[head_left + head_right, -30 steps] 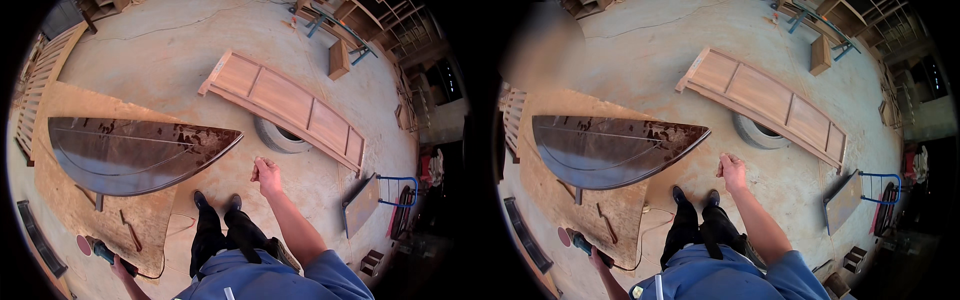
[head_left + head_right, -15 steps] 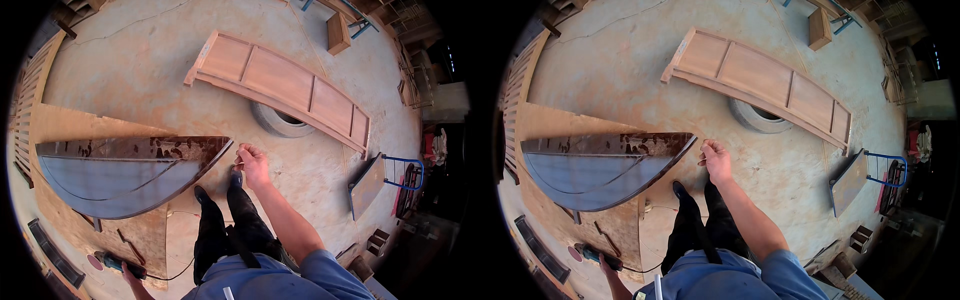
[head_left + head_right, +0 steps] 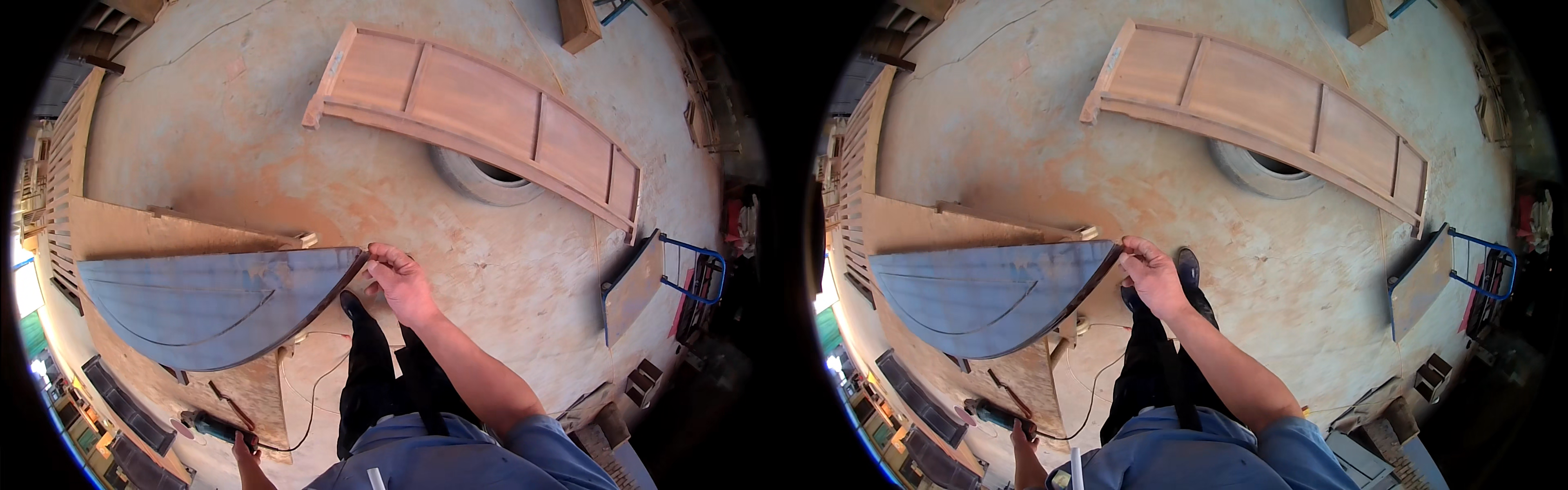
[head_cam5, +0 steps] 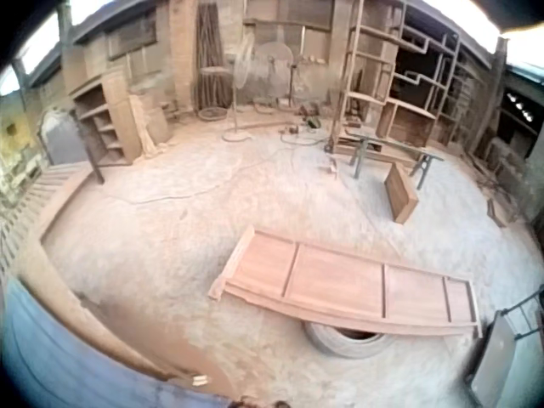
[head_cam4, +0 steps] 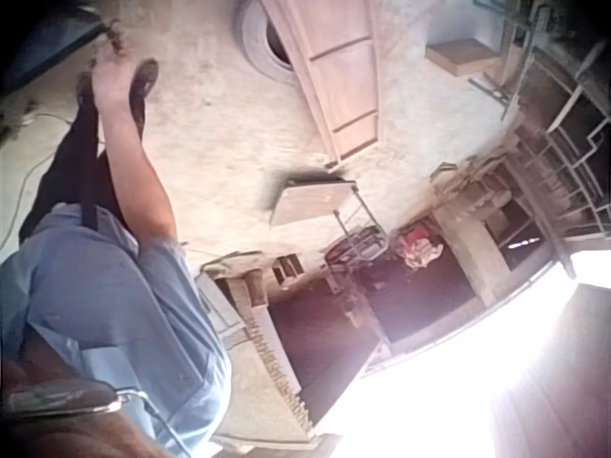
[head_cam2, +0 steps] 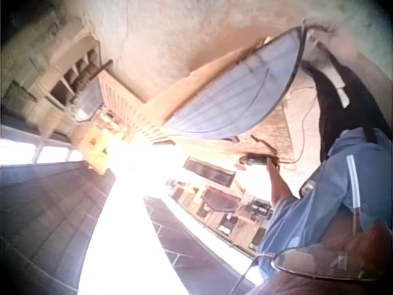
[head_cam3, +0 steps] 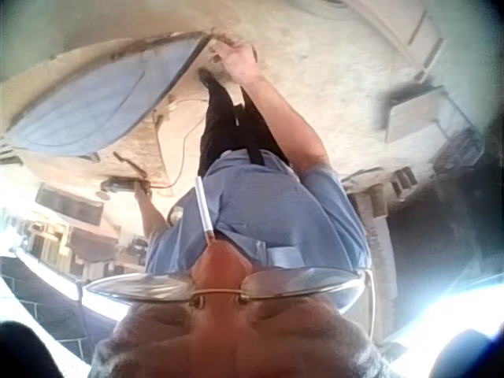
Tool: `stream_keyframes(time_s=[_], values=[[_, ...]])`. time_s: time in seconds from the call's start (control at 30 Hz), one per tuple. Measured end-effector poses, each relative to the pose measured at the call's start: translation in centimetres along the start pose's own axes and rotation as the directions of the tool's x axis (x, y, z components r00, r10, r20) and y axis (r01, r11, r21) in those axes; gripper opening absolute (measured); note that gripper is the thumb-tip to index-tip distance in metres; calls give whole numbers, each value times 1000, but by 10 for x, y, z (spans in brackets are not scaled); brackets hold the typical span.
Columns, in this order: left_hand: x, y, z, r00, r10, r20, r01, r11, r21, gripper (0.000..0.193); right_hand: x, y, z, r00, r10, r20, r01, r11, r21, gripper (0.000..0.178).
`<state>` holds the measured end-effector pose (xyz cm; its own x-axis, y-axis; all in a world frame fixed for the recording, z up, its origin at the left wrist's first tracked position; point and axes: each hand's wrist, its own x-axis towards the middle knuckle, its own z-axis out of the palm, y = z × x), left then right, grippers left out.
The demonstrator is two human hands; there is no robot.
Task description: The person scrapes a curved wooden furniture piece with a chisel, then uses an angle grinder to smooth its surface. They carry the piece to a table and align it with the underside of the tabletop, checking the fit of the metal drawer slides.
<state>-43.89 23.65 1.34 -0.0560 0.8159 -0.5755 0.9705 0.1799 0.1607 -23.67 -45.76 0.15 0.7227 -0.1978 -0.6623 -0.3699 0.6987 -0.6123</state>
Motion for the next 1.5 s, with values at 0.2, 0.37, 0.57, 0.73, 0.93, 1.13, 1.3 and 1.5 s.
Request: stream_keyframes(time_s=[0.2, 0.37, 0.57, 0.73, 0.93, 1.13, 1.3, 1.5], values=[[-14, 3, -6, 999, -30, -19, 33, 983, 178, 53, 5, 1, -2, 998, -7, 58, 9, 999, -41, 29], [-32, 5, -12, 936, 279, -215, -210, 932, 295, 60, 9, 0, -1, 997, 18, 74, -12, 996, -86, 26], [-60, 28, -9, 748, 611, -258, -447, 751, 486, 65, 12, 4, 1, 992, 28, 122, -26, 999, -21, 19], [-103, 64, 19, 683, 698, -214, -523, 672, 524, 63, 15, 5, 5, 996, -5, 85, 3, 1000, 27, 13], [-143, 99, 37, 714, 688, -130, -560, 673, 484, 60, 14, -3, 7, 993, 101, 58, -104, 994, 34, 12], [-161, 111, 44, 678, 735, -35, -671, 637, 380, 51, 17, -1, -9, 996, 87, -35, -78, 976, 204, 14], [-264, 137, 108, 575, 812, -99, -670, 537, 512, 48, 26, 4, -64, 985, 97, -141, -70, 981, 182, 19], [-269, 141, 143, 415, 909, 48, -874, 383, 299, 47, 13, 25, -91, 960, 204, -193, -188, 977, 95, 28]])
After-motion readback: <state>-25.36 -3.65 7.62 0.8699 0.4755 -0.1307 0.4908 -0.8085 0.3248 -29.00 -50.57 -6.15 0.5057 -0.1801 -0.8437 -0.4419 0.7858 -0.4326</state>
